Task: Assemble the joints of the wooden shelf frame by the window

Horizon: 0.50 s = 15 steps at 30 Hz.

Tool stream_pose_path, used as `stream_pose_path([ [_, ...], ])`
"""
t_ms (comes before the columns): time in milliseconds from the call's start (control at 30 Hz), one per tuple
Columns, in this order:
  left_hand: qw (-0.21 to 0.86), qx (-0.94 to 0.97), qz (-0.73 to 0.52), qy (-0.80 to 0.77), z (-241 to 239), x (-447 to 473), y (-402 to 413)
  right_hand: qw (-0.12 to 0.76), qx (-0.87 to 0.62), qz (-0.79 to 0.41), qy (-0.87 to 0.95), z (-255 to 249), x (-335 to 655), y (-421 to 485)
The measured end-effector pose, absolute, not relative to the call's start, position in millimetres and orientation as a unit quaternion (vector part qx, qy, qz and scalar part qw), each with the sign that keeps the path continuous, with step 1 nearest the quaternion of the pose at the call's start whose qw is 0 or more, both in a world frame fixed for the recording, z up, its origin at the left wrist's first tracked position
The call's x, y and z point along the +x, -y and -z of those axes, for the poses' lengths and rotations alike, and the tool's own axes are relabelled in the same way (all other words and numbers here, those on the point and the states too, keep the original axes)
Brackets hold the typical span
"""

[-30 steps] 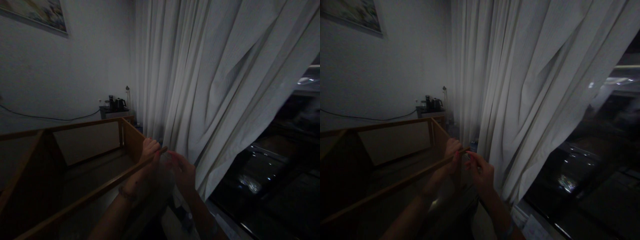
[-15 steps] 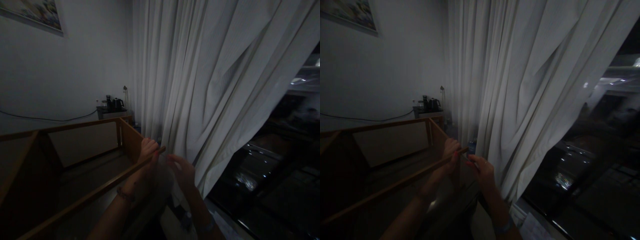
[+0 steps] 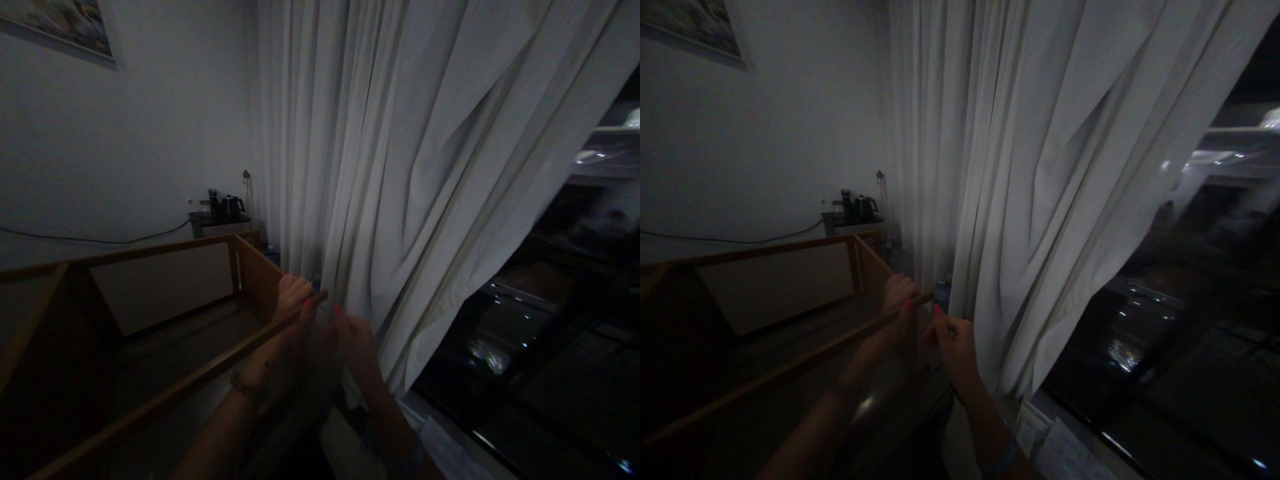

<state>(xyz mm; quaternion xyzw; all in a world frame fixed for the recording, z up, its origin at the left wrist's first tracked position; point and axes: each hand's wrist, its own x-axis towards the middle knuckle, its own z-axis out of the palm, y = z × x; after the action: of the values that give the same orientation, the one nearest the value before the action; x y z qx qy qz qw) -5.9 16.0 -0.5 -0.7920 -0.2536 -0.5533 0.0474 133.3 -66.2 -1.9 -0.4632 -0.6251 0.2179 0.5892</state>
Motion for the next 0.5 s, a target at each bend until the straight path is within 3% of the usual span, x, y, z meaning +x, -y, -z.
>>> stream_pose_path([
  [200,0.042,-0.796,0.543,0.264,-1.5,-6.6,-12.8,0.650,-0.428,-0.097,0.620,6.9,138.3,59.0],
  [500,0.054,-0.789,0.553,0.263,-3.8,-5.1,-11.6,0.609,-0.321,-0.238,0.685,6.0,158.7,55.7],
])
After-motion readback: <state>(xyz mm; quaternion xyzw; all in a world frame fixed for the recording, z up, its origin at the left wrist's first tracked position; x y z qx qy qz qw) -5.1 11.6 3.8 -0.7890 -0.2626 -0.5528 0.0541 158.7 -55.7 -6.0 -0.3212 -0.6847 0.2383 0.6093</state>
